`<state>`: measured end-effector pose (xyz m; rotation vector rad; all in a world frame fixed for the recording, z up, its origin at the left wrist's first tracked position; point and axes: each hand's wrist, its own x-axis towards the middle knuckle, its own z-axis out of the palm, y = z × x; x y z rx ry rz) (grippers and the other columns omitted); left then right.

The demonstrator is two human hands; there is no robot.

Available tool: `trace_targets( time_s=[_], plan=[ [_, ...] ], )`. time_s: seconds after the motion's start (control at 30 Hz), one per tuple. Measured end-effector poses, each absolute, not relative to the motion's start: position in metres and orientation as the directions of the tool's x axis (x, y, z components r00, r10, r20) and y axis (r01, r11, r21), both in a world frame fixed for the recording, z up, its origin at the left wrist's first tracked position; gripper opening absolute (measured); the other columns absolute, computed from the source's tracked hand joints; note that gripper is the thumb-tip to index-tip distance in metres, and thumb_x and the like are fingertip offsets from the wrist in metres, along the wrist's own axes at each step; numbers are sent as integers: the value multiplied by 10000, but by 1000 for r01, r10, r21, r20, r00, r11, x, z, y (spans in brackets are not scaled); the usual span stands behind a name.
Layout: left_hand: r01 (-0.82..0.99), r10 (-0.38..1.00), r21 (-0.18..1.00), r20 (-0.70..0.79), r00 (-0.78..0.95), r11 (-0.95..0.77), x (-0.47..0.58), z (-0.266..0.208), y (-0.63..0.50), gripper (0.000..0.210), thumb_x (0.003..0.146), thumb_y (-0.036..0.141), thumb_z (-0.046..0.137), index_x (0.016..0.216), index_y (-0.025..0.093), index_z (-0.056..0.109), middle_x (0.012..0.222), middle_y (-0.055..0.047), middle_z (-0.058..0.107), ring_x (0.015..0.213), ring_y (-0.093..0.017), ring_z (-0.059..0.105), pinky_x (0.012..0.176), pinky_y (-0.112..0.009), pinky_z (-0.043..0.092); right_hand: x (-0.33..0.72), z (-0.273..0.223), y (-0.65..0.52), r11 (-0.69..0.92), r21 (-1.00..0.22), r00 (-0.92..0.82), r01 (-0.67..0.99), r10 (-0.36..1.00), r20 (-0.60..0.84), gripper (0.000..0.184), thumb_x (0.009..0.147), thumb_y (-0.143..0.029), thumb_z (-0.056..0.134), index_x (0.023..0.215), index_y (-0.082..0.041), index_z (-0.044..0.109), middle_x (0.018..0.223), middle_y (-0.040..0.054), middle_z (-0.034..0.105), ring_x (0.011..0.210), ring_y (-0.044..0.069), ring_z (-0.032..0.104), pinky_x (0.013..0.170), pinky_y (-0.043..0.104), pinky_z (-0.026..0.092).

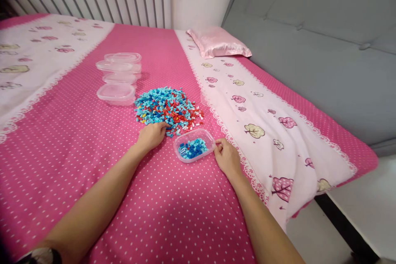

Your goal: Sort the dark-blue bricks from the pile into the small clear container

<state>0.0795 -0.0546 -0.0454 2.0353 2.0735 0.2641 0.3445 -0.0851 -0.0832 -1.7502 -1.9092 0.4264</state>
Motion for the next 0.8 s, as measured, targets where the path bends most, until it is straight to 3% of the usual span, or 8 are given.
trace_targets(
  time_s=[0.23,0.47,0.7,0.8],
  plan=[
    [928,993,372,-112,37,8,60,-40,-50,360,768,183,362,941,215,677,932,-43,694,852,-196,621,737,-267,445,344,-83,-85,120,-540,-39,833,987,158,226,791,-335,423,877,-189,573,610,-4,569,564,160,525,552,256,341],
    [862,932,493,-247,265,-115,45,-31,-54,322,669,114,406,772,189,701,788,2,705,735,-145,616,645,-208,429,345,-84,-84,115,-548,-39,828,988,149,222,795,-330,421,876,-186,569,624,-4,571,558,153,516,556,254,341],
    [881,998,473,-57,12,16,51,-25,-55,308,733,255,489,958,242,700,704,-2,668,656,-156,583,580,-232,390,346,-85,-84,123,-535,-37,836,985,169,225,790,-325,429,889,-187,577,616,-9,570,542,146,508,540,249,332],
    [913,1000,409,-28,4,8,58,-34,-53,336,769,289,485,1054,279,662,757,-14,674,691,-172,588,602,-246,395,346,-86,-84,127,-536,-42,835,985,168,233,794,-337,428,890,-187,579,628,-5,575,534,145,502,532,250,330]
  ],
)
